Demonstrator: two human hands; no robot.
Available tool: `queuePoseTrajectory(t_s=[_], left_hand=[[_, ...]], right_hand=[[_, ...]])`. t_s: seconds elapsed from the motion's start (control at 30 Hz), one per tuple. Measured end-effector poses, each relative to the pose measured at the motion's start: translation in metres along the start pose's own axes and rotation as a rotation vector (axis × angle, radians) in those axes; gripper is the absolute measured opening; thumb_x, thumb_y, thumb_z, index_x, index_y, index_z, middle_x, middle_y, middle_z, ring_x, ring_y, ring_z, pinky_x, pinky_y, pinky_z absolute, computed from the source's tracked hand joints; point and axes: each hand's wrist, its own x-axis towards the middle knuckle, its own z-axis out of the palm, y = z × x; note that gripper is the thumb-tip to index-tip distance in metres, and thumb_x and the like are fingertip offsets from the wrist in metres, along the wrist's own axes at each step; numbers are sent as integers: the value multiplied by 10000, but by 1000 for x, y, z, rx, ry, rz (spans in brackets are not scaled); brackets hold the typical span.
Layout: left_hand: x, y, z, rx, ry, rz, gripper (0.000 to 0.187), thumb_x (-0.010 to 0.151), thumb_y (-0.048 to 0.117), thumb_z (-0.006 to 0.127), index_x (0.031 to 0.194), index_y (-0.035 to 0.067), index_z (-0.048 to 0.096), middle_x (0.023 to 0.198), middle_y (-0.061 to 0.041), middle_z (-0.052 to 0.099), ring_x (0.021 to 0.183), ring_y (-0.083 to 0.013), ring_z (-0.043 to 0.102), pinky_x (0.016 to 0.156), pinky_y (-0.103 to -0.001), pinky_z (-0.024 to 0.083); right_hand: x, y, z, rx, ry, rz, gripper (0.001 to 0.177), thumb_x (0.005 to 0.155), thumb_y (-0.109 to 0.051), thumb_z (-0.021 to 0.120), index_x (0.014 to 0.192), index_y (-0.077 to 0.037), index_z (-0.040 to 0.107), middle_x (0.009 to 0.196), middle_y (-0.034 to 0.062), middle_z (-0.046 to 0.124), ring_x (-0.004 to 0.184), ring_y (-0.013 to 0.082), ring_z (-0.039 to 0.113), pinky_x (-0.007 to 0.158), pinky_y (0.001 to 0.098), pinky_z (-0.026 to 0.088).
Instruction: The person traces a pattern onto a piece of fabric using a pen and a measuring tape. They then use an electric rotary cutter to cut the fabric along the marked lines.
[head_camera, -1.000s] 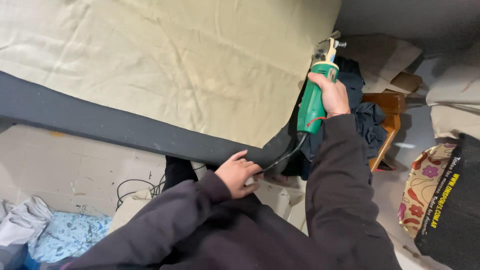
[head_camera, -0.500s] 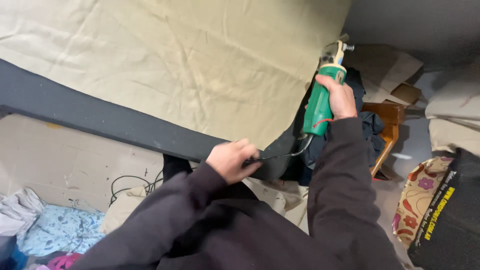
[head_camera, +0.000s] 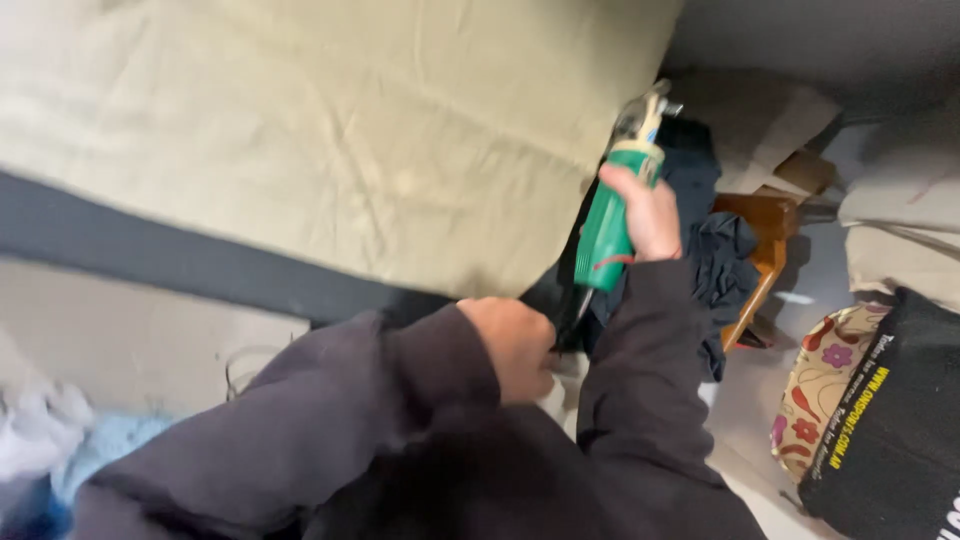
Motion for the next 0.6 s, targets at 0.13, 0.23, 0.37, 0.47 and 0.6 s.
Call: queuePoseTrajectory(t_s=[0.13,0.23,0.37,0.47,0.6], left_hand=[[87,-69,-31,90,19,129,224,721,314,668,844,165,782,810,-166,744,817,-387,718,727,-509,561],[121,-103,-23,398,44,21,352,658,287,766,994,186,748,888,-90,745,902,-321,724,780,-483,553],[161,-126,-48,401,363,296,706,525,593,838,1116,233,696,1113,-30,689,1114,-295,617,901,-537,411],[195,-128,-59,309,447,252,571,739,587,788,1173,235,670,1261,-1,629,1260,-252,553,1031,-524,379],[272,-146,-57,433,766,246,487,887,424,719,1323,226,634,1489,0,514,1417,-211,433,1161,-615,276]], right_hand=[[15,1,3,-26,-19,-135,336,869,-231,760,1131,-34,686,864,74,699,671,195,703,592,354,591],[-21,-3,3,-14,8,2,315,872,-216,718,1126,-37,669,835,80,694,618,218,688,531,373,583],[-4,-13,11,-40,25,-21,318,886,-193,718,1149,-35,635,804,100,672,579,239,677,507,372,553],[-10,-6,7,-75,49,59,327,863,-170,716,1151,-41,632,796,105,681,553,249,675,495,379,546],[-4,-8,7,-89,70,66,351,850,-159,722,1167,-42,623,805,93,676,563,235,674,503,373,557]])
